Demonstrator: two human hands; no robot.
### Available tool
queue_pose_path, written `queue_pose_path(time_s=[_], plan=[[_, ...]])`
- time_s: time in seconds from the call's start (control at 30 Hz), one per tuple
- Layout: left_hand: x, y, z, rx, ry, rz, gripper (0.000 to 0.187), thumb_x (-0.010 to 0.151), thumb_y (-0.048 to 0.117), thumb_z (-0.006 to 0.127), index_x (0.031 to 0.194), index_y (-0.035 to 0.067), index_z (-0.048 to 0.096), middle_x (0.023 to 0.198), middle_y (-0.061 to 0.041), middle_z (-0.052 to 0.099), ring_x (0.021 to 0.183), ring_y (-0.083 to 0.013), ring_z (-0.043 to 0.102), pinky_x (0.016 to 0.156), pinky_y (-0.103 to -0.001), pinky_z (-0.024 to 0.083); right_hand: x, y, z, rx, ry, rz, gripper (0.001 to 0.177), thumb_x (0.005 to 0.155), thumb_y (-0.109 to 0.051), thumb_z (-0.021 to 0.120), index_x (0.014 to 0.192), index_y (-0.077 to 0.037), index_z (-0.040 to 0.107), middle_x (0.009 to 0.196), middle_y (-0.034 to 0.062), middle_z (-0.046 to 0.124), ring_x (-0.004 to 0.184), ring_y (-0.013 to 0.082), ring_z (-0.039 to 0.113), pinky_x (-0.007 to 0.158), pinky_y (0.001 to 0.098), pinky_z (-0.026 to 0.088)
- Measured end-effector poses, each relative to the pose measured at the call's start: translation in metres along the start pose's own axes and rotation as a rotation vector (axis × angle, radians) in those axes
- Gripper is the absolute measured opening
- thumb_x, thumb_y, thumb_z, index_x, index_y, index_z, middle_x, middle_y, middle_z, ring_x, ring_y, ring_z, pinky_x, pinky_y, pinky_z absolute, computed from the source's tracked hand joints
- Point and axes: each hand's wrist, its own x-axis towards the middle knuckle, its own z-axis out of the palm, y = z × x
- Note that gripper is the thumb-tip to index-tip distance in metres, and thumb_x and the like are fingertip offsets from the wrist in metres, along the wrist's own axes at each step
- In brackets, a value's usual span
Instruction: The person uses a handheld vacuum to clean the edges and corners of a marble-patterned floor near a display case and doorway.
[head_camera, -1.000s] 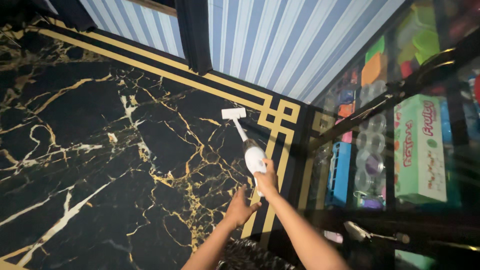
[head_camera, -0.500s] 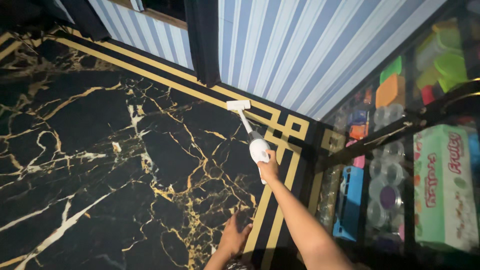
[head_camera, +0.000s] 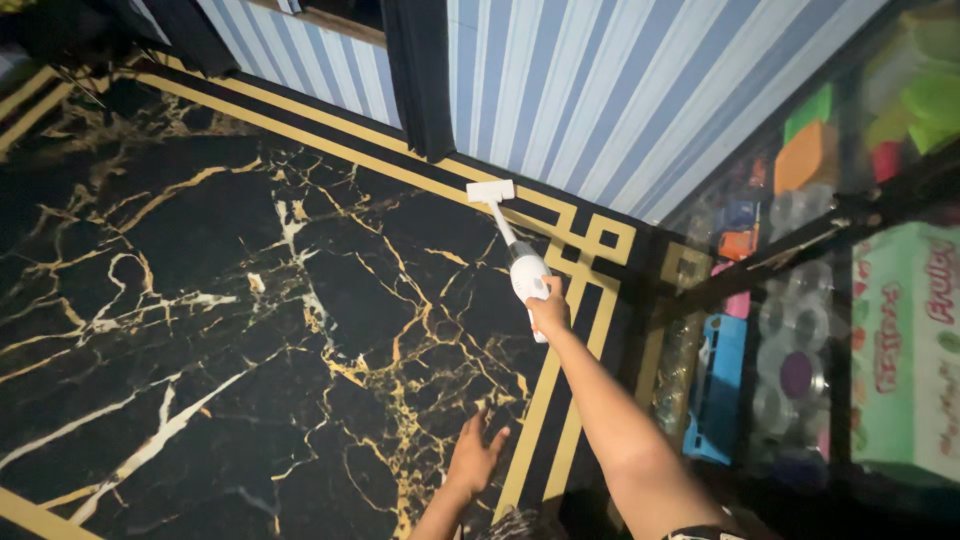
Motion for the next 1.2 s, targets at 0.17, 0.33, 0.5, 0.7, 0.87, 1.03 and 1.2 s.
queue_pose_path(time_s=[0.17,0.33,0.5,0.7,0.87,1.03,1.2], plan=[[-0.009,0.023,-0.007,0.050,-0.072,0.002,0.077,0.091,0.050,0.069,0.148,0.007,0.042,0.147,-0.022,0.050,0.137,-0.0391,0.050,0.113,-0.042,0.043,-0.036,0.030,-0.006,0.122,0.030,-0.091,0.062,0.071,-0.009,0.071,0.129,-0.020,0.052,0.097,0.0184,0.071,0.052,0.0310,0.069,0.041,0.0428,0.054],[-0.024,0.047,-0.019,0.057,-0.108,0.081,0.086,0.084,0.049,0.075,0.151,0.007,0.040,0.150,-0.023,0.047,0.139,-0.0394,0.047,0.113,-0.044,0.041,-0.104,0.038,-0.041,0.170,-0.094,0.036,0.064,0.076,-0.008,0.067,0.136,-0.021,0.049,0.079,0.0240,0.067,0.044,0.0297,0.059,0.039,0.0411,0.046],[-0.032,0.063,-0.027,0.132,-0.160,0.190,0.100,0.079,0.049,0.084,0.150,-0.002,0.036,0.150,-0.029,0.045,0.141,-0.0416,0.044,0.116,-0.044,0.038,-0.176,0.040,-0.073,0.123,-0.104,0.027,0.061,0.076,-0.010,0.067,0.133,-0.018,0.050,0.071,0.0161,0.068,0.039,0.0242,0.058,0.038,0.0387,0.046],[-0.057,0.091,-0.051,0.152,-0.329,0.107,0.107,0.072,0.046,0.083,0.153,-0.002,0.033,0.152,-0.025,0.046,0.133,-0.0348,0.058,0.113,-0.040,0.045,-0.238,0.028,-0.089,0.084,-0.125,0.095,0.063,0.076,-0.009,0.068,0.135,-0.019,0.050,0.068,0.0148,0.063,0.039,0.0209,0.055,0.038,0.0377,0.045],[-0.053,0.074,-0.055,0.338,-0.317,0.276,0.102,0.078,0.046,0.085,0.153,-0.001,0.034,0.152,-0.026,0.045,0.141,-0.0404,0.044,0.115,-0.045,0.039,-0.251,0.038,-0.069,0.148,-0.091,0.101,0.058,0.078,-0.009,0.066,0.133,-0.022,0.051,0.070,0.0137,0.065,0.040,0.0238,0.056,0.037,0.0399,0.043],[-0.044,0.056,-0.060,0.346,-0.341,0.167,0.098,0.077,0.045,0.083,0.154,0.007,0.035,0.155,-0.022,0.043,0.141,-0.0391,0.044,0.116,-0.044,0.040,-0.227,0.047,-0.036,0.163,0.039,0.020,0.056,0.074,-0.009,0.071,0.126,-0.024,0.058,0.083,0.0144,0.073,0.052,0.0263,0.067,0.043,0.0415,0.052],[-0.029,0.059,-0.060,0.425,-0.346,0.108,0.101,0.082,0.050,0.081,0.156,0.005,0.030,0.160,-0.023,0.033,0.143,-0.0422,0.040,0.116,-0.046,0.040,-0.170,0.032,-0.026,0.061,0.040,-0.028,0.056,0.075,-0.016,0.069,0.129,-0.025,0.057,0.101,0.0140,0.073,0.065,0.0304,0.073,0.051,0.0419,0.057]])
